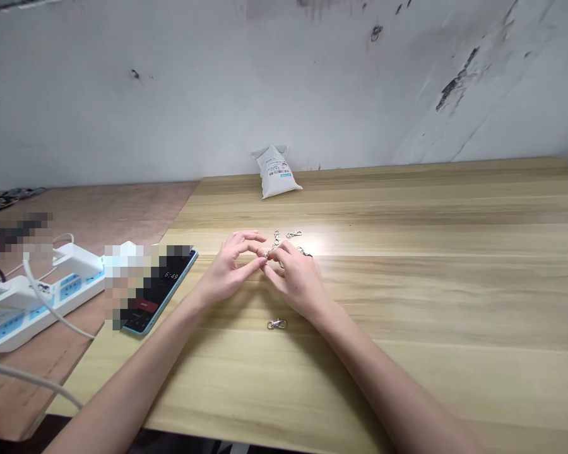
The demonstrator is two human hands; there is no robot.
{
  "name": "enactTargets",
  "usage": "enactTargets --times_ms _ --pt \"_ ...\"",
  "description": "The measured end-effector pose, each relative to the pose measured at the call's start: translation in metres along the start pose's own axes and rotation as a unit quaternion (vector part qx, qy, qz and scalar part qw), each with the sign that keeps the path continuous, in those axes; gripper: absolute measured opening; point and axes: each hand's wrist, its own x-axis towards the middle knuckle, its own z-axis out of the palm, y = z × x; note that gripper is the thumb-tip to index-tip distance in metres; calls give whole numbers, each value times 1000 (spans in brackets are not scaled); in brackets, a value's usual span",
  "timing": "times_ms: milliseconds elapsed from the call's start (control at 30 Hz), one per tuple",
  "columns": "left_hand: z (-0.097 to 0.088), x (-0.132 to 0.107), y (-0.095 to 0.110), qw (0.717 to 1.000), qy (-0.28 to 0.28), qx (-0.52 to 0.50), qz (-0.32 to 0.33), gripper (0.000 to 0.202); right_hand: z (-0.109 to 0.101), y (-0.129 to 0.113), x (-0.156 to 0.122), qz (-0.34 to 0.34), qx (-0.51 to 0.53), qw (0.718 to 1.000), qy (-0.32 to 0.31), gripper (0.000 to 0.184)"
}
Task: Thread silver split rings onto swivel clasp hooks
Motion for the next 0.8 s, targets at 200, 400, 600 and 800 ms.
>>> enactTargets --times_ms 200,400,600,800 --pt "3 0 -1 1000 -1 0 -5 2 1 1 0 14 -52 998 -15 20" --pt "0 1 0 999 27 9 -23 4 -4 -4 0 -1 -95 995 -28 29" --pt "0 2 2 999 36 25 -28 4 -6 -5 1 -32 -97 994 -41 33" --pt "-4 4 -4 994 36 -70 -78 10 -8 -1 1 -65 -22 996 -55 33"
